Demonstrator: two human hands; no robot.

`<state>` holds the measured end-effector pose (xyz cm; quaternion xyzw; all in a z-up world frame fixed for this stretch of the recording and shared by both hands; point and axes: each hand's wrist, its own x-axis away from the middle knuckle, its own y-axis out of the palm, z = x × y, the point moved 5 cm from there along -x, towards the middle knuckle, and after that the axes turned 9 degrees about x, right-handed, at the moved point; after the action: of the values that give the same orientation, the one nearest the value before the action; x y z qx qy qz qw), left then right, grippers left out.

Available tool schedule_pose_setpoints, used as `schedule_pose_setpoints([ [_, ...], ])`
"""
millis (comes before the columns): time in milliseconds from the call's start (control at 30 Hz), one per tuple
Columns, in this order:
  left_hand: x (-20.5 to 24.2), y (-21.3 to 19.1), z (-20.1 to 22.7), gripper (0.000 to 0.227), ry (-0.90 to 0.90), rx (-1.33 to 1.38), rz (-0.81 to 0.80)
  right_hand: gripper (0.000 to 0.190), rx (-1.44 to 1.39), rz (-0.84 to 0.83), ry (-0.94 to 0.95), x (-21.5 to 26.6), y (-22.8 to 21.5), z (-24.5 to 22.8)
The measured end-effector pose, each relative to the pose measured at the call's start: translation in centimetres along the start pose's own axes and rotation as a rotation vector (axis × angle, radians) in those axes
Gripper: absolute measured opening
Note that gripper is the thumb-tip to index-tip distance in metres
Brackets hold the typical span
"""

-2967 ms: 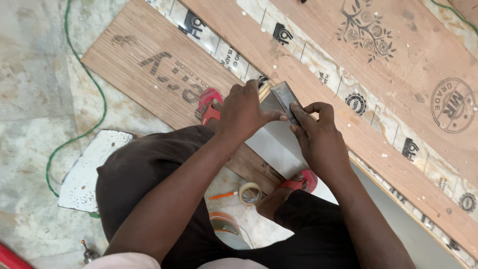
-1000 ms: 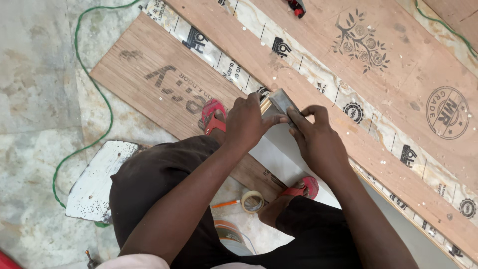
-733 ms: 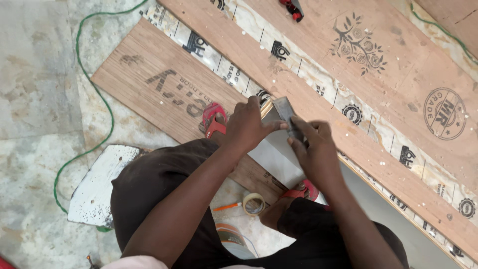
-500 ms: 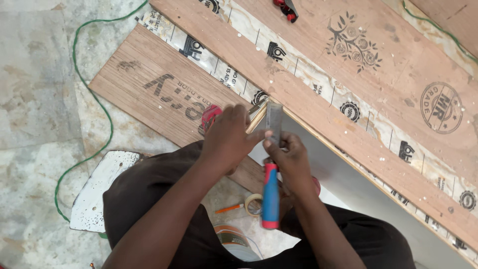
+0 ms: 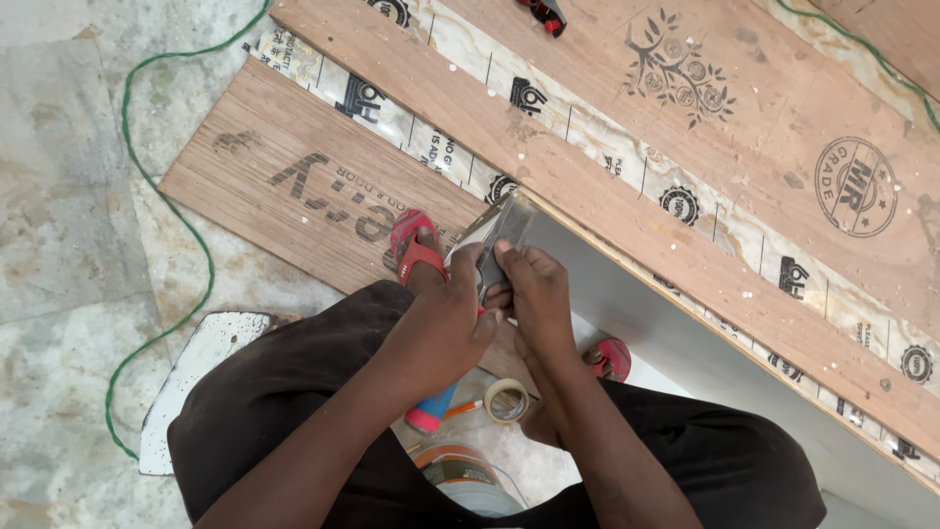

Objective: The person scrapes the edges and corners of a wooden structure using a metal scraper. They work on the inner and outer edges of the frame, removing material to smooth the surface.

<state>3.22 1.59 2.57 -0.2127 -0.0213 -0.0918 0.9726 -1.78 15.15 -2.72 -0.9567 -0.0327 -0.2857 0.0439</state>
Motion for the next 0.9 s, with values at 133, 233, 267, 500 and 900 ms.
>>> schedule_pose_setpoints([
  [133, -0.1, -0.3, 0.8, 0.072, 0.020, -0.024, -0.013, 0.030, 0.023, -0.035, -0.047, -0.5, -0.2, -0.4],
  [233, -0.1, -0.4, 0.9, 0.064, -0.042, 0.027, -0.064, 0.029, -0.009, -0.028, -0.074, -0.5, 0.0, -0.2],
  [267, -0.1, -0.6, 0.9, 0.062, -0.044, 0.026, -0.065, 0.029, -0.015, -0.026, -0.065, -0.6, 0.1, -0.2],
  [500, -0.7, -0.2, 0.6, 0.061, 0.015, -0.024, -0.038, 0.031, 0.001, -0.021, -0.067, -1.4, -0.2, 0.0],
  [900, -1.2, -0.6, 0.4, 0.055, 0.013, 0.117, -0.054, 0.032, -0.001, 0.006, -0.071, -1.6, 0.3, -0.2],
])
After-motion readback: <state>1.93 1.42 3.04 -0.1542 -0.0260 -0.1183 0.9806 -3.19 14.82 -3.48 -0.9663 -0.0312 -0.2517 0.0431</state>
